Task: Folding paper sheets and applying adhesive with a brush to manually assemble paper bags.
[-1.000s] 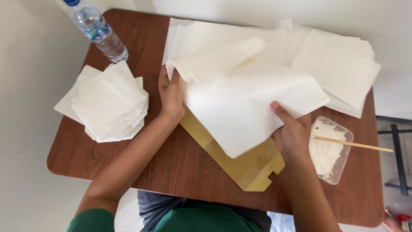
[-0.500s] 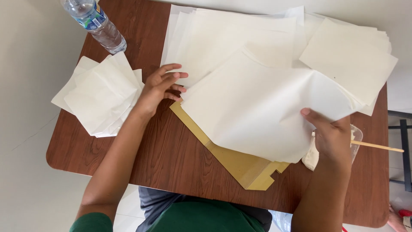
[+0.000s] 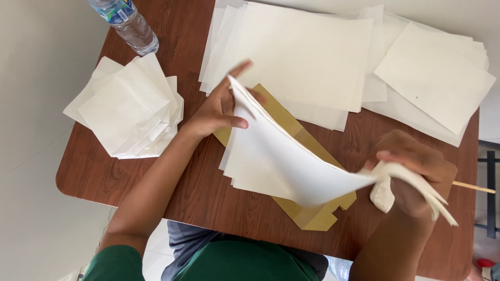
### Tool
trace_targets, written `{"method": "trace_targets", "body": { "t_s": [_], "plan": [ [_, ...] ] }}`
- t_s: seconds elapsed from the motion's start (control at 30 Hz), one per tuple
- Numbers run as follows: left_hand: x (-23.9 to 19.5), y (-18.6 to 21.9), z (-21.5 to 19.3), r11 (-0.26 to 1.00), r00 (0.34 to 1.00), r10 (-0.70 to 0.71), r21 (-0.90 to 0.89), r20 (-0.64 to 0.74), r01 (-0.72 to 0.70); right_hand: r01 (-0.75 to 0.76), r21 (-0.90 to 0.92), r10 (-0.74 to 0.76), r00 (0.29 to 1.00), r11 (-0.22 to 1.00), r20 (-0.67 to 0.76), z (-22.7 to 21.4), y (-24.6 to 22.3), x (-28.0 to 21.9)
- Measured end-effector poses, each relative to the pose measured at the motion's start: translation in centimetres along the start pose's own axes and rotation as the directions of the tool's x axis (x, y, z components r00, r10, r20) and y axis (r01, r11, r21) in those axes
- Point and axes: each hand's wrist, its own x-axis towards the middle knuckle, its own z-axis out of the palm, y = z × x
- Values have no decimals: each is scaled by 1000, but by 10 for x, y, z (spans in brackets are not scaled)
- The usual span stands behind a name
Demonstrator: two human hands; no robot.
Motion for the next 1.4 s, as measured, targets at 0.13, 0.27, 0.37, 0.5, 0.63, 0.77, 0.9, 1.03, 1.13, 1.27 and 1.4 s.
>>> {"method": "trace_targets", "body": {
  "t_s": [0.13, 0.27, 0.37, 0.5, 0.63, 0.77, 0.9, 1.03, 1.13, 1.27, 1.4],
  "plan": [
    [-15, 10, 8, 962, 958, -26, 253, -284, 101, -176, -311, 43, 919, 934, -391, 2, 20, -22],
    [-51, 52, 17, 961, 575, 22, 175, -818, 212, 54, -552, -332, 846, 832, -418, -20, 74, -73],
    [-73, 97, 31, 835, 762, 416, 541, -496, -103, 9, -304, -213, 733, 953, -646, 3, 59, -62],
    [-70, 97, 26, 750, 930, 340, 637, -141, -178, -368, -40, 284, 777, 929, -562, 35, 17, -26],
    [-67, 96, 40, 848, 880, 37, 482, -473, 223, -655, 84, 566, 572, 750, -593, 43, 8, -14],
    [-57, 92, 29, 838, 804, 160, 510, -572, 196, -527, 21, 460, 722, 850, -517, 42, 6, 9],
    [-36, 97, 18, 917, 753, 156, 377, -639, 131, -583, -91, 432, 689, 808, -581, 38, 22, 4],
    [-21, 97, 13, 988, 783, 85, 151, -616, 12, -554, -6, 410, 623, 833, -666, 37, 22, 0],
    [-17, 98, 12, 994, 792, -8, 79, -611, 71, -547, -8, 408, 633, 837, -658, 32, 25, -3],
    [-13, 77, 8, 985, 742, -167, -72, -649, 158, -589, 41, 480, 614, 807, -626, 37, 28, 2],
    [-10, 50, 3, 971, 732, -161, 25, -662, 236, -612, -217, 440, 732, 761, -521, 37, 50, -6]
  ]
}}
